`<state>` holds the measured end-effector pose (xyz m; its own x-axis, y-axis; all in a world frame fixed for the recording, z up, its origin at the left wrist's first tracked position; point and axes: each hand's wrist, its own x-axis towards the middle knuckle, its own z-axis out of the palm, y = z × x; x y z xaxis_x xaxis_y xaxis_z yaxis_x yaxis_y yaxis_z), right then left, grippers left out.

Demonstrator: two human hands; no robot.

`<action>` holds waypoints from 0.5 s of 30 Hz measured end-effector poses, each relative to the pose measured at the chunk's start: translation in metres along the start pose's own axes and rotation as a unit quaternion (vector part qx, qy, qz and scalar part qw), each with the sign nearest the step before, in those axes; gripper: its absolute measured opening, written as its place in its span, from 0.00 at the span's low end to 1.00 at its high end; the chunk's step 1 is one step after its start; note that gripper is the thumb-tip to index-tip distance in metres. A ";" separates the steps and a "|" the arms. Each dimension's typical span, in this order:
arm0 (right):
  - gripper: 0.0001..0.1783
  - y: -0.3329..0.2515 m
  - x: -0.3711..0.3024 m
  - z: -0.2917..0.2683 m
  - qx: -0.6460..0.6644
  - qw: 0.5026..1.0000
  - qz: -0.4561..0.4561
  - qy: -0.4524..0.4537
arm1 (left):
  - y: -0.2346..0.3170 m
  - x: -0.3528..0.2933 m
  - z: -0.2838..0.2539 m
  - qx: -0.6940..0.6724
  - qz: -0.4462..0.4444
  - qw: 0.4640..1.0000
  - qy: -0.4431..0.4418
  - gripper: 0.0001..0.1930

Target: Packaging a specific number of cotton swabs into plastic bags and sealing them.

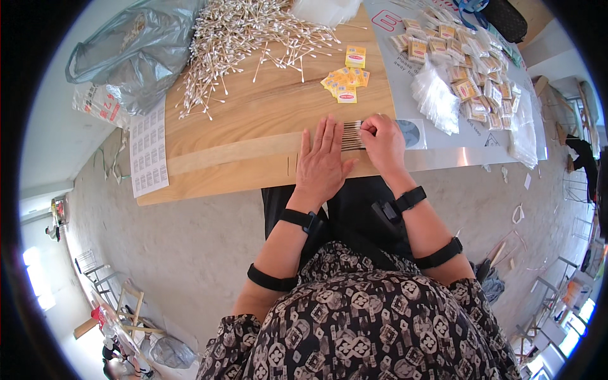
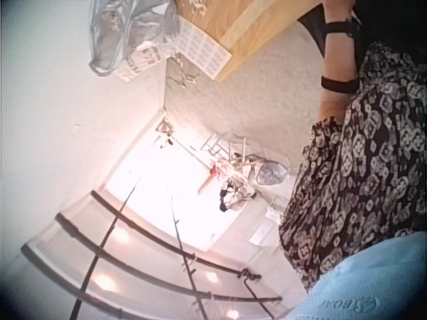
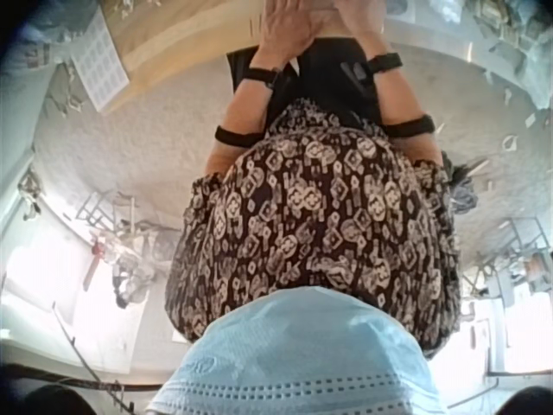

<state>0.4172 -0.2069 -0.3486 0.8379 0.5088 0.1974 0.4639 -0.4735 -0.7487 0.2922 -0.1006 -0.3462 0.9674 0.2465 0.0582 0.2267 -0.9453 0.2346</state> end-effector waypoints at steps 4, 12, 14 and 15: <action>0.04 -0.010 0.010 -0.006 0.000 0.991 0.108 -0.074 | -0.001 -0.001 0.000 -0.013 0.003 1.000 0.022 0.40; 0.15 -0.011 -0.014 -0.011 0.152 0.988 -0.018 0.023 | -0.001 -0.001 0.000 -0.003 -0.003 1.000 0.005 0.39; 0.20 -0.013 -0.021 0.005 0.431 0.898 0.079 0.050 | -0.001 -0.001 0.001 -0.006 -0.001 1.000 0.011 0.39; 0.20 -0.009 -0.023 0.013 0.430 0.898 0.079 0.055 | 0.000 0.000 0.002 -0.008 0.001 1.000 0.015 0.39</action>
<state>0.3900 -0.2052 -0.3543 0.9185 0.3887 0.0722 -0.0166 0.2204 -0.9753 0.2921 -0.1010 -0.3480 0.9640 0.2509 0.0883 0.2224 -0.9424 0.2497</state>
